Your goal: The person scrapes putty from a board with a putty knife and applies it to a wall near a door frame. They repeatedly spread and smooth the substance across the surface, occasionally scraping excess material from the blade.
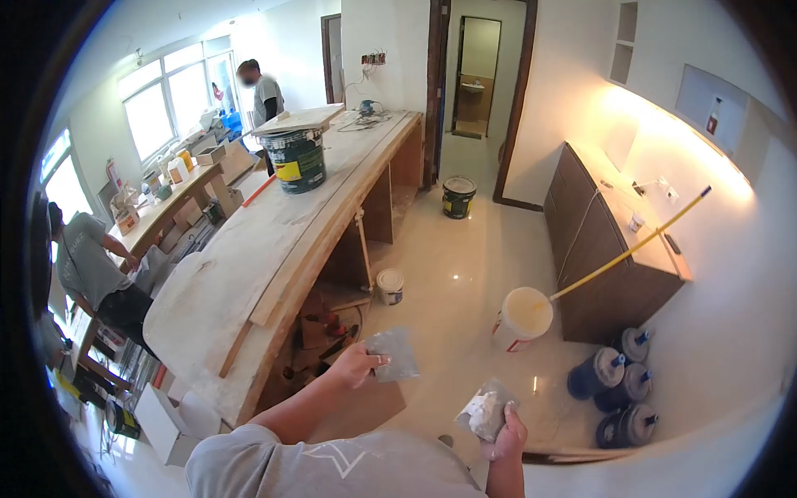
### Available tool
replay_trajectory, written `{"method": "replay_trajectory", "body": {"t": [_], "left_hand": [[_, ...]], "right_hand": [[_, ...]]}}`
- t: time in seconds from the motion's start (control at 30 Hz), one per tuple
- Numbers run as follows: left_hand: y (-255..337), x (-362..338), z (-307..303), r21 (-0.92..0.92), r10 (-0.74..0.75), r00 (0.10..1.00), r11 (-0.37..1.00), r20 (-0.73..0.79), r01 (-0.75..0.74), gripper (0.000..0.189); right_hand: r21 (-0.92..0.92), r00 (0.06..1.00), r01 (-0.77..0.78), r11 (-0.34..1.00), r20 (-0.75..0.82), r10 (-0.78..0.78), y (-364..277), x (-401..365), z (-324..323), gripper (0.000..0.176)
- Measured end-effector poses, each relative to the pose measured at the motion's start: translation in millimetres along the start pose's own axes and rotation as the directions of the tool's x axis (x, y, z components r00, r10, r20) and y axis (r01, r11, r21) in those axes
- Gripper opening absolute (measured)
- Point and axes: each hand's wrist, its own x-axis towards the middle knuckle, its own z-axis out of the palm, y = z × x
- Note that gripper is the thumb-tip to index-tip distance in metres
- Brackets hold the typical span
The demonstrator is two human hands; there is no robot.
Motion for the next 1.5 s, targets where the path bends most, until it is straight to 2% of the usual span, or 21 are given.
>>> {"method": "replay_trajectory", "body": {"t": [0.1,0.13,0.2,0.27,0.37,0.47,0.57,0.63,0.7,0.77,0.8,0.9,0.97,1.07,1.2,1.27,1.37,1.47,1.5], "left_hand": [[16,61,1,0.025,0.023,0.995,0.999,-0.102,-0.021,0.021],[23,79,0,0.137,0.050,0.990,0.990,-0.129,-0.032,0.022],[39,113,-5,0.355,0.120,0.978,0.933,-0.168,-0.054,0.024],[36,163,-23,0.456,0.135,0.969,0.890,-0.208,-0.026,0.021],[82,226,-28,0.589,0.227,0.945,0.807,-0.236,-0.047,0.022],[121,321,-45,0.681,0.467,0.876,0.681,-0.120,-0.270,0.023],[171,426,-57,0.732,0.498,0.867,0.597,-0.017,-0.328,0.025],[211,494,-59,0.701,0.588,0.786,0.479,0.191,-0.528,0.027],[264,550,-49,0.631,0.636,0.703,0.411,0.319,-0.658,0.033],[308,607,-46,0.631,0.616,0.636,0.273,0.465,-0.726,0.037],[327,637,-46,0.620,0.608,0.586,0.189,0.535,-0.762,0.038],[364,729,-57,0.575,0.566,0.499,0.053,0.656,-0.816,0.041],[380,786,-64,0.561,0.554,0.484,0.036,0.677,-0.827,0.043],[405,865,-76,0.595,0.552,0.491,-0.011,0.674,-0.803,0.046],[442,953,-99,0.683,0.514,0.549,-0.102,0.659,-0.723,0.045],[452,992,-121,0.693,0.527,0.569,-0.054,0.632,-0.719,0.043],[469,1055,-159,0.714,0.580,0.570,-0.029,0.583,-0.700,0.041],[476,1124,-197,0.747,0.595,0.595,-0.013,0.540,-0.664,0.038],[479,1149,-214,0.756,0.600,0.600,-0.013,0.530,-0.654,0.038]], "right_hand": [[-0.088,0.988,-0.093,0.992,0.112,0.102,-44,91,30,0.041],[-0.120,0.977,-0.123,0.985,0.157,0.141,-58,123,42,0.041],[-0.164,0.967,-0.189,0.968,0.138,0.212,-75,186,69,0.040],[-0.195,0.952,-0.227,0.954,0.160,0.260,-85,249,95,0.039],[-0.214,0.914,-0.289,0.933,0.230,0.335,-96,343,135,0.035],[-0.272,0.936,-0.254,0.928,0.172,0.306,-101,442,163,0.034],[-0.219,0.935,-0.266,0.939,0.177,0.306,-119,525,200,0.034],[-0.243,0.945,-0.260,0.935,0.134,0.297,-136,575,232,0.034],[-0.226,0.943,-0.275,0.935,0.124,0.308,-151,622,250,0.034],[-0.173,0.931,-0.273,0.946,0.200,0.305,-165,679,264,0.035],[-0.157,0.936,-0.265,0.951,0.197,0.293,-170,704,272,0.035],[-0.153,0.944,-0.251,0.956,0.179,0.276,-179,794,301,0.035],[-0.194,0.945,-0.269,0.943,0.135,0.297,-186,859,318,0.036],[-0.240,0.874,-0.366,0.899,0.243,0.420,-197,955,351,0.034],[-0.324,0.851,-0.429,0.843,0.169,0.498,-202,1067,416,0.036],[-0.344,0.802,-0.490,0.801,0.183,0.569,-205,1114,452,0.037],[-0.409,0.828,-0.454,0.792,0.135,0.544,-192,1193,486,0.038],[-0.407,0.785,-0.494,0.768,0.172,0.596,-179,1279,507,0.038],[-0.405,0.799,-0.480,0.778,0.163,0.578,-174,1304,517,0.037]]}}
